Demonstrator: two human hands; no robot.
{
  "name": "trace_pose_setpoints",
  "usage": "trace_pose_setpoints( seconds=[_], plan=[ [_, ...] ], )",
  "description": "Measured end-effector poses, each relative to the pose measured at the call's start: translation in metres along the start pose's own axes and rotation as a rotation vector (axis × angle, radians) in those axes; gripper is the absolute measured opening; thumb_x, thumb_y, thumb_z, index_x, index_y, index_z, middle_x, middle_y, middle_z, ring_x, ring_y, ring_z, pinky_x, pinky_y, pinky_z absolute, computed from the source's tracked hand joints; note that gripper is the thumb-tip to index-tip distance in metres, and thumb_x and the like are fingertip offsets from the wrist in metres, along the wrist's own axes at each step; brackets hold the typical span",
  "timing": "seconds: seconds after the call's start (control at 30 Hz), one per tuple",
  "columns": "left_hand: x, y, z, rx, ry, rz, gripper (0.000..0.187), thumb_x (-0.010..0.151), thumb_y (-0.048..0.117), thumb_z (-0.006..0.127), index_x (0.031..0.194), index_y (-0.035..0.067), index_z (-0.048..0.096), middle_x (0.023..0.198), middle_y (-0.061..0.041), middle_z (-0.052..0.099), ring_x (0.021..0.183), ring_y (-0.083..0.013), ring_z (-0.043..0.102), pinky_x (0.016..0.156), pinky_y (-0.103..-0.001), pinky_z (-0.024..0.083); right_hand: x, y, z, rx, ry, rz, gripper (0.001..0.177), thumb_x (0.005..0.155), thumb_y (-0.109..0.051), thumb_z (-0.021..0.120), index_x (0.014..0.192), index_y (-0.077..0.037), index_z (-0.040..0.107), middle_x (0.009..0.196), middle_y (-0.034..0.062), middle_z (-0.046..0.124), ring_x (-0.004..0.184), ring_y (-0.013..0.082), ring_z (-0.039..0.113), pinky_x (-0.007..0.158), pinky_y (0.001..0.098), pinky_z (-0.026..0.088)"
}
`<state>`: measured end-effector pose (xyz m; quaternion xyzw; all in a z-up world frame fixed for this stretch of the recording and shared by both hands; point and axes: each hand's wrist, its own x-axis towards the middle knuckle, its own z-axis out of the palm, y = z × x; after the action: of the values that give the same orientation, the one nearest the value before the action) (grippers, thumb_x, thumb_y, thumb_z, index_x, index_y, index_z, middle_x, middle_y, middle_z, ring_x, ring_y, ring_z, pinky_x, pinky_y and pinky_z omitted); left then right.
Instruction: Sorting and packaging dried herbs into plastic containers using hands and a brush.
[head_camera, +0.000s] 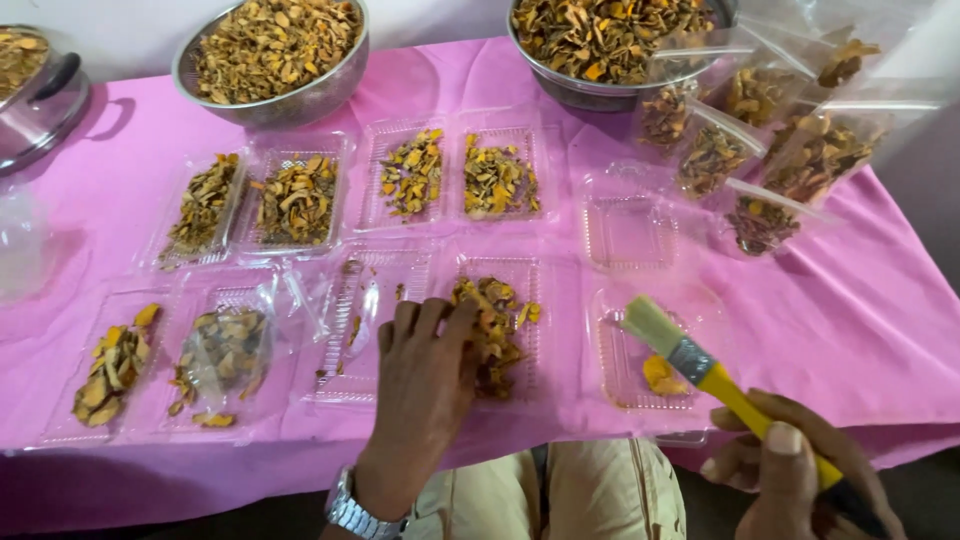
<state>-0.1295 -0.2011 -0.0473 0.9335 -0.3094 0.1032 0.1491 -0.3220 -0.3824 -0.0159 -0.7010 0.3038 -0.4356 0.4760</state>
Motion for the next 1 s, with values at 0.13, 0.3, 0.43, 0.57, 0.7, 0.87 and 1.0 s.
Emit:
trace_pose_setpoints(
  seconds=[0.13, 0.3, 0.43, 0.57, 0.7, 0.87, 1.0],
  plan=[
    [0.002, 0.004, 0.004, -0.009, -0.009, 0.075, 0.036, 0.084, 0.003, 0.068, 0.118, 0.012, 0.072, 0.116, -0.009, 0.062, 0.110, -0.0342, 0.051, 0.090, -0.052, 0.043, -0.014, -0.027, 0.012, 0.015, -0.011, 0.057, 0.035, 0.104, -0.019, 0.053, 0.117, 0.011, 0.066, 0.087, 0.0247, 0.073, 0.055, 0.0226, 0.064, 0.060, 0.0314, 0.058],
    [0.004, 0.004, -0.001, -0.143, -0.019, 0.033, 0.037, 0.082, -0.003, 0.069, 0.116, 0.013, 0.070, 0.112, -0.007, 0.069, 0.108, -0.0326, 0.054, 0.091, -0.050, 0.041, -0.022, -0.035, 0.025, 0.001, -0.043, 0.058, 0.032, 0.101, -0.022, 0.056, 0.109, 0.004, 0.072, 0.082, 0.0188, 0.076, 0.050, 0.0162, 0.062, 0.047, 0.0219, 0.044],
    [0.009, 0.008, -0.014, -0.550, 0.069, -0.123, 0.023, 0.089, 0.004, 0.067, 0.110, 0.013, 0.073, 0.108, -0.010, 0.069, 0.100, -0.0282, 0.067, 0.087, -0.042, 0.059, -0.026, -0.021, 0.033, 0.035, -0.133, -0.039, 0.026, 0.097, -0.017, 0.058, 0.107, 0.001, 0.074, 0.078, 0.0119, 0.078, 0.047, 0.0094, 0.061, 0.048, 0.0183, 0.046],
    [0.011, 0.011, -0.016, -0.719, 0.141, 0.002, 0.024, 0.085, -0.006, 0.070, 0.105, 0.007, 0.073, 0.101, -0.008, 0.074, 0.096, -0.0215, 0.073, 0.090, -0.032, 0.062, -0.030, -0.022, 0.044, 0.083, -0.187, -0.011, 0.025, 0.095, -0.018, 0.060, 0.105, -0.001, 0.076, 0.078, 0.0103, 0.079, 0.046, 0.0079, 0.060, 0.043, 0.0157, 0.040],
    [0.011, 0.009, -0.017, -0.833, 0.039, -0.092, 0.029, 0.085, -0.007, 0.068, 0.110, 0.006, 0.073, 0.112, -0.010, 0.076, 0.101, -0.0204, 0.075, 0.091, -0.029, 0.064, -0.034, -0.011, 0.054, 0.061, -0.267, -0.208, 0.026, 0.093, -0.021, 0.063, 0.108, -0.004, 0.074, 0.082, 0.0062, 0.082, 0.052, 0.0069, 0.074, 0.052, 0.0152, 0.056],
    [0.011, 0.006, -0.015, -0.827, 0.044, -0.144, 0.027, 0.085, -0.002, 0.071, 0.109, 0.010, 0.072, 0.114, -0.008, 0.077, 0.110, -0.0202, 0.073, 0.102, -0.032, 0.058, -0.030, -0.018, 0.049, 0.061, -0.233, -0.106, 0.025, 0.096, -0.018, 0.059, 0.106, -0.001, 0.075, 0.075, 0.0117, 0.079, 0.047, 0.0104, 0.070, 0.048, 0.0172, 0.055],
    [0.014, 0.011, -0.022, -0.948, -0.032, -0.224, 0.023, 0.085, 0.004, 0.072, 0.107, 0.011, 0.075, 0.109, -0.004, 0.079, 0.102, -0.0162, 0.074, 0.095, -0.029, 0.061, -0.031, -0.023, 0.054, 0.021, -0.226, -0.149, 0.025, 0.095, -0.020, 0.059, 0.106, -0.003, 0.074, 0.078, 0.0075, 0.079, 0.045, 0.0051, 0.067, 0.043, 0.0140, 0.050]
  ],
)
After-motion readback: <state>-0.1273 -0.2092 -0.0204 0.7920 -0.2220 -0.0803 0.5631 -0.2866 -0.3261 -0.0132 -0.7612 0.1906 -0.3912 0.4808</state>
